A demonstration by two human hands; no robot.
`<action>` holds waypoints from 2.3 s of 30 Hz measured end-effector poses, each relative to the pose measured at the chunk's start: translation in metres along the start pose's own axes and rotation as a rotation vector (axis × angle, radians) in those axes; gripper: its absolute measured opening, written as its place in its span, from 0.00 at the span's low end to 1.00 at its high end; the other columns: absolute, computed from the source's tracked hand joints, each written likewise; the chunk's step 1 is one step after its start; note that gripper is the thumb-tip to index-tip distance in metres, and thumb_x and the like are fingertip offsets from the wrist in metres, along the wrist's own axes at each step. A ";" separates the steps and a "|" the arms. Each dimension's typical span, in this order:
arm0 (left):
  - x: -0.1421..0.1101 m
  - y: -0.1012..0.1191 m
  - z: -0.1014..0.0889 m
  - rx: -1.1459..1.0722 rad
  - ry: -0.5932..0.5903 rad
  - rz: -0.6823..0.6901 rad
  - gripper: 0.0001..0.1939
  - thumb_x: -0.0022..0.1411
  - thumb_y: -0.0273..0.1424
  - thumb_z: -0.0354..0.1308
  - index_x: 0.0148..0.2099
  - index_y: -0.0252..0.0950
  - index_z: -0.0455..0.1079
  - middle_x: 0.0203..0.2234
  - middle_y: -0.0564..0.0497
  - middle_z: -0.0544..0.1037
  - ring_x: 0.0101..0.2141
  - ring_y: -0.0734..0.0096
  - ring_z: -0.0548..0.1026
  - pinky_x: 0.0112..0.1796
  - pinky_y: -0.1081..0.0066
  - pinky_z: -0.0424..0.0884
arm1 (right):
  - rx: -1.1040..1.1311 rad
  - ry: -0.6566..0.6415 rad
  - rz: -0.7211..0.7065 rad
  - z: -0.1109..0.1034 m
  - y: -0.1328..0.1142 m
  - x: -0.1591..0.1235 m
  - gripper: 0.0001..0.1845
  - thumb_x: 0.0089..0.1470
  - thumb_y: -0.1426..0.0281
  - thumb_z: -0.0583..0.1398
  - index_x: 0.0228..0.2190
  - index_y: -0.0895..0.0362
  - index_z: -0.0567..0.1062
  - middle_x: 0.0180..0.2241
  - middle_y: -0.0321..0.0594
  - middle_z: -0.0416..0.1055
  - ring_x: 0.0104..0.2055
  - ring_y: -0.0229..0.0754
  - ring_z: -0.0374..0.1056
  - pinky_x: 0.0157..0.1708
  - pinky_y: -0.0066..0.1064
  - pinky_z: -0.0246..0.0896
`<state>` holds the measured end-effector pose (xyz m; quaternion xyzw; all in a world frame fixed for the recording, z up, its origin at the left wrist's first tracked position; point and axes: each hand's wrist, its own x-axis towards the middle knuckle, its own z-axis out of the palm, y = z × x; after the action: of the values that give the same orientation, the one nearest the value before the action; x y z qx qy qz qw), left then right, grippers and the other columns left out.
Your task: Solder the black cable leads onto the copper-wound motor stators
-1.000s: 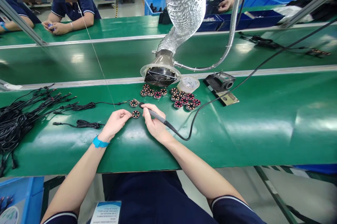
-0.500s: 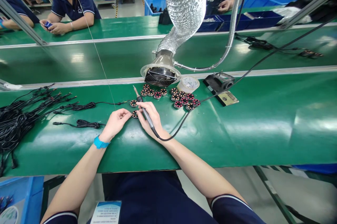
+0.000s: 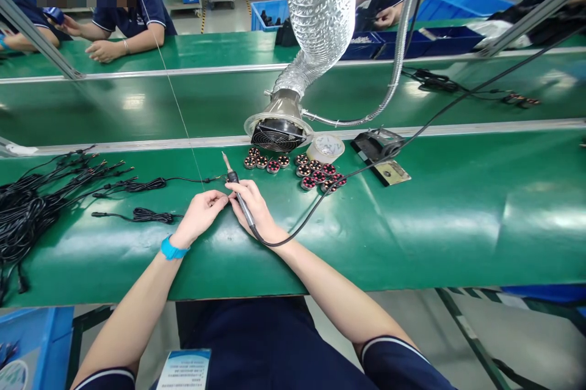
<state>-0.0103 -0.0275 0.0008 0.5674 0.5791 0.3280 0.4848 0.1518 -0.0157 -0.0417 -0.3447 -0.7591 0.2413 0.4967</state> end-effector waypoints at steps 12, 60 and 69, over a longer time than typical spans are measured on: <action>-0.001 0.003 -0.002 -0.013 -0.051 -0.031 0.16 0.60 0.43 0.57 0.30 0.34 0.69 0.15 0.55 0.68 0.17 0.75 0.65 0.22 0.75 0.61 | 0.037 0.083 0.071 0.003 -0.003 -0.004 0.24 0.57 0.80 0.56 0.54 0.50 0.67 0.45 0.41 0.63 0.36 0.34 0.72 0.43 0.30 0.71; 0.002 -0.006 0.003 -0.068 -0.041 -0.169 0.16 0.54 0.41 0.62 0.34 0.31 0.73 0.22 0.53 0.71 0.18 0.80 0.65 0.19 0.78 0.60 | -0.062 0.286 0.100 -0.036 -0.021 0.000 0.13 0.64 0.69 0.55 0.31 0.55 0.77 0.26 0.36 0.76 0.27 0.37 0.73 0.33 0.29 0.69; 0.002 -0.005 0.003 -0.072 -0.043 -0.178 0.15 0.53 0.40 0.62 0.33 0.31 0.74 0.22 0.53 0.72 0.18 0.80 0.65 0.18 0.78 0.59 | -0.063 0.351 -0.071 -0.036 -0.026 -0.007 0.26 0.66 0.67 0.47 0.20 0.54 0.72 0.17 0.34 0.72 0.18 0.36 0.67 0.23 0.30 0.64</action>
<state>-0.0086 -0.0270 -0.0054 0.5027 0.6045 0.2920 0.5446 0.1796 -0.0373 -0.0130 -0.3698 -0.6795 0.1358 0.6189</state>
